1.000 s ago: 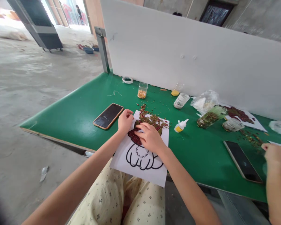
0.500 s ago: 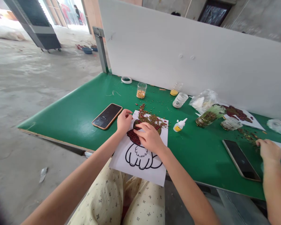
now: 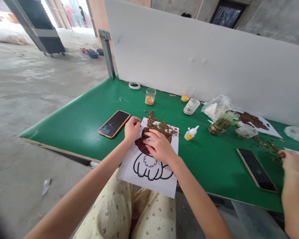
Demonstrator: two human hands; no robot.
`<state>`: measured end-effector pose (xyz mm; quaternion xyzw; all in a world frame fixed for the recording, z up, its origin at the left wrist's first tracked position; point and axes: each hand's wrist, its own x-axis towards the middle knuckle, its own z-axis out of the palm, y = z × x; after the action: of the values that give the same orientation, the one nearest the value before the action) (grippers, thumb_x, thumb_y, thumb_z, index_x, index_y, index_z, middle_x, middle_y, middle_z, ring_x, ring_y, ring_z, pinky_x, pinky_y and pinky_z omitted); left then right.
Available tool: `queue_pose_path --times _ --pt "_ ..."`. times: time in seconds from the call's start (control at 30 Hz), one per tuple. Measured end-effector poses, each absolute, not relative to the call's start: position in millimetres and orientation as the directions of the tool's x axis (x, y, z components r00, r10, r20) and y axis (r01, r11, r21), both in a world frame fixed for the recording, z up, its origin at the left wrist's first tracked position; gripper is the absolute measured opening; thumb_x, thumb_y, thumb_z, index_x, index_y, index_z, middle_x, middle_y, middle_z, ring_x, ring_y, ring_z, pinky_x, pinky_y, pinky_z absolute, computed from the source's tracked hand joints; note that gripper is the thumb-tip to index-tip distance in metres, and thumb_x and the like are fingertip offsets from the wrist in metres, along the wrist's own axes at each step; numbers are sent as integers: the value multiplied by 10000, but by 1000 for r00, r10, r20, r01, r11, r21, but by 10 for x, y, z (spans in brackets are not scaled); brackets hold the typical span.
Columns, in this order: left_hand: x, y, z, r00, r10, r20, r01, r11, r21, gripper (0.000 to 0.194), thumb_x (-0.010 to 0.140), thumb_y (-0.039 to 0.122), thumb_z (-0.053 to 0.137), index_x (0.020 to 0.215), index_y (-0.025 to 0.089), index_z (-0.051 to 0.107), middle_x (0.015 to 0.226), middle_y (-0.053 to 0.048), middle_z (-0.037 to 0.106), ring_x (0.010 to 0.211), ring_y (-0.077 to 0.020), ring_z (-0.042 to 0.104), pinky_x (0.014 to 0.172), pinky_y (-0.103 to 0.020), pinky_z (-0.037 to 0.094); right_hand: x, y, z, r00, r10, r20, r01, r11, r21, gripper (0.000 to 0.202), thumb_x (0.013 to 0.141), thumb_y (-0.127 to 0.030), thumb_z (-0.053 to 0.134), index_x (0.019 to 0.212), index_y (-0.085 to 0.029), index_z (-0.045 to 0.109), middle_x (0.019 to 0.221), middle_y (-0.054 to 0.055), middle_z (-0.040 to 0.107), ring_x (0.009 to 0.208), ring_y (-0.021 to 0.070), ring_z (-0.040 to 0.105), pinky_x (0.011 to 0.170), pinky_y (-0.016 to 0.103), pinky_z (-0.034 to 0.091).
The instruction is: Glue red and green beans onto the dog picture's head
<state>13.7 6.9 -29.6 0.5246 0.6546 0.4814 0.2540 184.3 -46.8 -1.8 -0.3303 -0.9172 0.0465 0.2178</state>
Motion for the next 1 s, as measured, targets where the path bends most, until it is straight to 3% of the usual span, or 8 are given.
queue_pose_path --times 0.2,0.43,0.6,0.77,1.0 --pt "142 79 -301 -318 934 162 450 -2 893 140 751 162 455 842 206 551 682 14 610 620 -132 545 591 -241 363 1883 -511 -26 -683 652 328 592 758 -274 363 884 -288 480 1229 -238 582 1233 80 563 1230 249 426 1036 473 383" --pt "149 78 -305 -313 933 178 434 -26 901 136 753 164 451 840 206 547 668 10 603 646 -140 568 610 -244 387 1814 -560 -56 -736 627 255 582 779 -234 512 884 -447 490 1349 -235 470 1405 85 435 1360 270 273 1090 493 310" --pt "146 73 -301 -316 934 167 440 -12 898 138 760 166 452 848 209 549 661 14 601 649 -138 571 627 -246 397 1809 -560 -85 -770 607 196 569 792 -219 504 872 -513 487 1307 -262 519 1448 66 392 1386 289 229 1094 514 290" --pt "146 69 -298 -316 932 178 434 -25 901 126 751 170 459 834 208 546 665 15 600 633 -137 562 604 -244 385 1822 -571 -84 -755 626 195 590 778 -214 622 874 -525 474 1419 -247 361 1478 78 345 1400 276 198 1104 498 283" --pt "155 79 -298 -319 937 144 422 4 907 142 755 169 449 849 211 548 659 17 600 650 -137 573 633 -247 399 1789 -590 -50 -768 613 183 589 789 -174 496 879 -516 474 1307 -268 520 1449 67 397 1386 296 229 1074 526 310"
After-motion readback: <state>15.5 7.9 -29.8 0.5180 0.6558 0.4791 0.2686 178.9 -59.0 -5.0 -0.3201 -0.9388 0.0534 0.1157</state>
